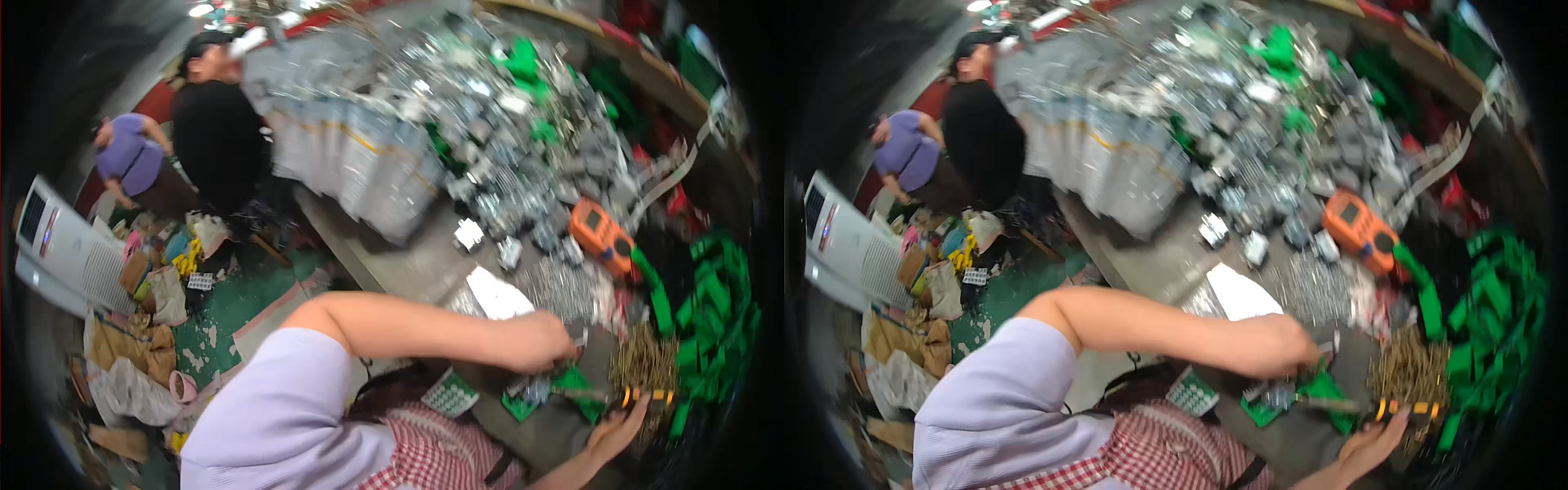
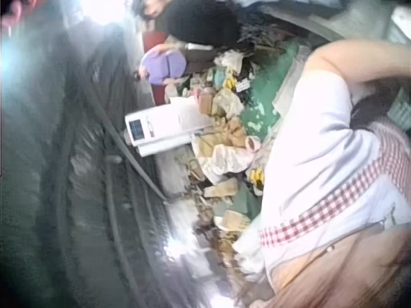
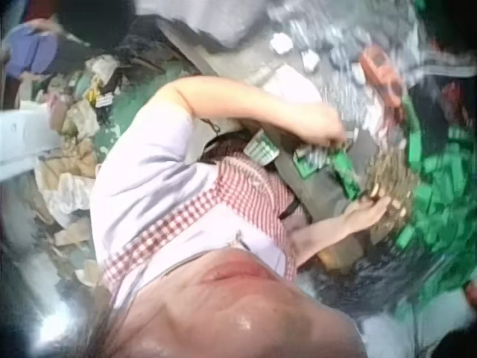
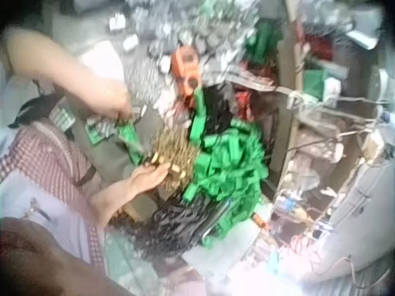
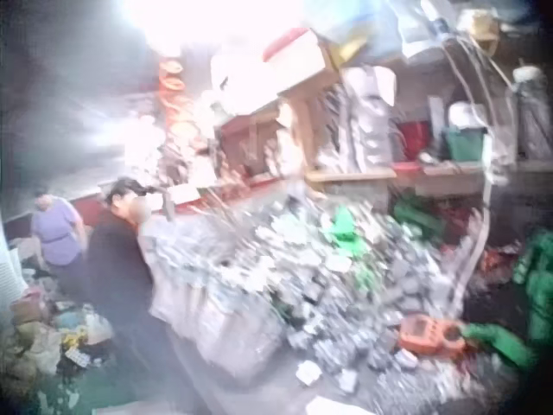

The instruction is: Assembling electronic components by soldering wires to a circuit board and securing them inside a green plastic housing with screws.

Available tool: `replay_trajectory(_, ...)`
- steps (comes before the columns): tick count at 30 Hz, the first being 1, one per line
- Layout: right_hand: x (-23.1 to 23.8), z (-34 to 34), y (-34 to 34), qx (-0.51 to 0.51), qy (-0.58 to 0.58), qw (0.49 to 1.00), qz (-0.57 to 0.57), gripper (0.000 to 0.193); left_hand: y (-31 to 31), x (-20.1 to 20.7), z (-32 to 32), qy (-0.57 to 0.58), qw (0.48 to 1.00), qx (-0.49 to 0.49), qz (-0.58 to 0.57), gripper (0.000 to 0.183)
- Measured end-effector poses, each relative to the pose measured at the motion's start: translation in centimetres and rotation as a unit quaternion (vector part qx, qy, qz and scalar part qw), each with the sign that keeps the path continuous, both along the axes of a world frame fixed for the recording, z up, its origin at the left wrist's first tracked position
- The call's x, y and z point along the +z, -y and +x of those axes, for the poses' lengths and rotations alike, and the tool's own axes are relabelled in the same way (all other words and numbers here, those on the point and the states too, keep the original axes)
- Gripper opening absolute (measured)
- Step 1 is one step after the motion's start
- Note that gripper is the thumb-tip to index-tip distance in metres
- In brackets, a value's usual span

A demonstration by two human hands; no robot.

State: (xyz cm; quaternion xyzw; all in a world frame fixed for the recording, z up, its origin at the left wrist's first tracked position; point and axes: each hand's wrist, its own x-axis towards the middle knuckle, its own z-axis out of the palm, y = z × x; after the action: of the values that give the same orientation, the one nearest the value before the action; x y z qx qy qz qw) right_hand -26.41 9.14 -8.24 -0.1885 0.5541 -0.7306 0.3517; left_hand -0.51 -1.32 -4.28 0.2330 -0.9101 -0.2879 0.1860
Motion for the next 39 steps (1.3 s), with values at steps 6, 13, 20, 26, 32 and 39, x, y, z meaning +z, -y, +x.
replay_trajectory(6, -0.1, 1.6, 2.6, 0.042, 0.045, 0.997, -0.051, 0.022, 0.4, 1.1, 1.9, 0.044, 0.997, 0.055, 0.006, 0.018)
replay_trajectory(13, 1.3, 1.8, 2.4, 0.077, -0.009, 0.995, -0.068, 0.028, 0.5, 1.7, 1.3, 0.043, 0.998, 0.035, -0.013, 0.012)
replay_trajectory(20, 0.7, 1.1, 1.8, 0.107, -0.001, 0.991, -0.086, 0.03, 0.0, 1.7, 1.1, 0.063, 0.997, 0.043, -0.01, 0.011)
replay_trajectory(26, 0.8, 1.3, 2.0, 0.106, -0.002, 0.99, -0.09, 0.029, 0.0, 1.7, 1.4, 0.052, 0.998, 0.047, -0.003, 0.012)
replay_trajectory(32, 0.9, 1.3, 2.1, 0.099, 0.005, 0.992, -0.079, 0.03, 0.1, 1.7, 1.2, 0.055, 0.997, 0.045, -0.005, 0.012)
replay_trajectory(39, 1.3, 1.4, 1.9, 0.08, 0.002, 0.994, -0.079, 0.028, -0.1, 1.9, 1.4, 0.053, 0.997, 0.047, -0.002, 0.013)
